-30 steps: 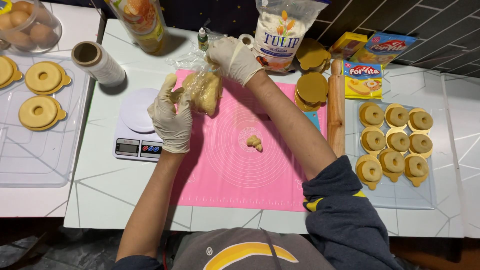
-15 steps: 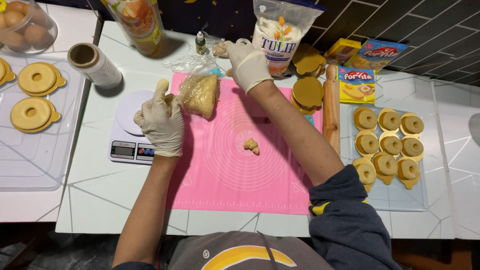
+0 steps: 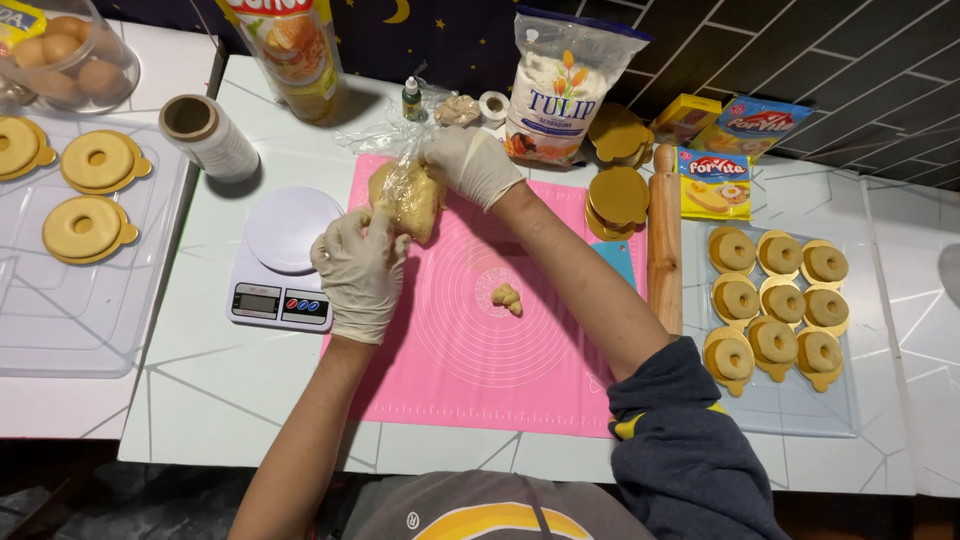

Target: Preparing and shaping dough into donuts on a workstation using a rolling pin and manual techniques.

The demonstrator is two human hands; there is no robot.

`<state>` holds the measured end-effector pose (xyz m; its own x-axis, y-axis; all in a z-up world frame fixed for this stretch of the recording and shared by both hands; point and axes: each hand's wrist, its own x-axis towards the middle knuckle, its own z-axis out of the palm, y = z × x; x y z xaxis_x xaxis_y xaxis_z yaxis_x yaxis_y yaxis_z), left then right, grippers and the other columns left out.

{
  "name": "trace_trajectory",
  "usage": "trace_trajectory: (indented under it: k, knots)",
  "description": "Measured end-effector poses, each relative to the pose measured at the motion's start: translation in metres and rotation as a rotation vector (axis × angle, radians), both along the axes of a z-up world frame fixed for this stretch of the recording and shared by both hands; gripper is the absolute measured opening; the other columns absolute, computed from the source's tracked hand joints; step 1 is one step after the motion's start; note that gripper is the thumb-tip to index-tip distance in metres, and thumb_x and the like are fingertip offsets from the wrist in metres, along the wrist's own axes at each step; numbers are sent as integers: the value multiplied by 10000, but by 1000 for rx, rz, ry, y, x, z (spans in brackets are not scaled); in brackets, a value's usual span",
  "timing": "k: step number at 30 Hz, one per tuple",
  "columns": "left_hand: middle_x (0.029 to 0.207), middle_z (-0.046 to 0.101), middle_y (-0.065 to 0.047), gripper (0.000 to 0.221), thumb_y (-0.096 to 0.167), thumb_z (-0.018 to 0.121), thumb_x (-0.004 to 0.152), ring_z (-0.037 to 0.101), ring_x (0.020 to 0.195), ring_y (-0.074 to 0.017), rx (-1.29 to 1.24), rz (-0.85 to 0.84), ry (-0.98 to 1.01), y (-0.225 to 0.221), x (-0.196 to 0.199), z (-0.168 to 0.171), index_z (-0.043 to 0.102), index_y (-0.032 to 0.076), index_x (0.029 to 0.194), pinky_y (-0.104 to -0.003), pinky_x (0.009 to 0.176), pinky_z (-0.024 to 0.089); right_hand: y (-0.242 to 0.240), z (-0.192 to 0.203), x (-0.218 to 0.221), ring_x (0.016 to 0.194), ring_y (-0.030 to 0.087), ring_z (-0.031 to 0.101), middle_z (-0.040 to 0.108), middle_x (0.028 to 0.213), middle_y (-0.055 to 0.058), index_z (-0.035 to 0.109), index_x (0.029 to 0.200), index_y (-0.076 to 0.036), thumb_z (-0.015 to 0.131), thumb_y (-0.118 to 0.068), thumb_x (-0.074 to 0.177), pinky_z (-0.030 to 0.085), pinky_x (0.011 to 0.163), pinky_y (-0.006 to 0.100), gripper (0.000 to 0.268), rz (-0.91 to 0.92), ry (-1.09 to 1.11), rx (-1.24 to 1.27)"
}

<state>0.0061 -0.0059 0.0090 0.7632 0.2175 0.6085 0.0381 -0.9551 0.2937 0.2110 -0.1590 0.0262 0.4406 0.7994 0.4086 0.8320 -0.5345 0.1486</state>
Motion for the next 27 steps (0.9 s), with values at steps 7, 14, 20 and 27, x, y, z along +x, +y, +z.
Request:
trace_trajectory:
  k: [7, 14, 20, 27]
  knots:
    - [1499, 578, -89, 370, 406, 644, 1054, 468, 1445, -305, 229, -26, -291, -21, -5, 3, 622, 308, 1410, -534, 1188, 219, 6, -19, 17, 743, 223, 663, 583, 762, -17, 597, 897, -228, 752, -403, 778, 581, 605, 394, 262, -15, -171, -40]
    - [1720, 305, -53, 523, 351, 608, 1008, 153, 1603, -307, 273, -57, 0, -22, -12, -15, 520, 315, 1523, -668, 1218, 10, -8, -23, -4, 770, 215, 680, 597, 757, -34, 616, 900, -267, 731, -422, 838, 579, 638, 375, 203, -153, -87, 145]
    - [1740, 276, -103, 339, 381, 692, 988, 85, 1614, -355, 263, 45, 0, -19, -19, -17, 659, 283, 1311, -701, 1191, -54, -72, 105, -150, 1067, 120, 681, 718, 1081, -88, 679, 1137, -403, 636, -477, 974, 552, 952, 292, 184, -538, 443, 523]
    - [1707, 358, -156, 247, 407, 599, 1126, 83, 1602, -387, 240, 37, -114, -18, -52, 13, 716, 311, 1322, -685, 1183, -64, -180, 91, -251, 1230, 319, 614, 629, 1370, 163, 574, 1408, -127, 718, -550, 910, 496, 1067, 440, 670, -970, 685, 503]
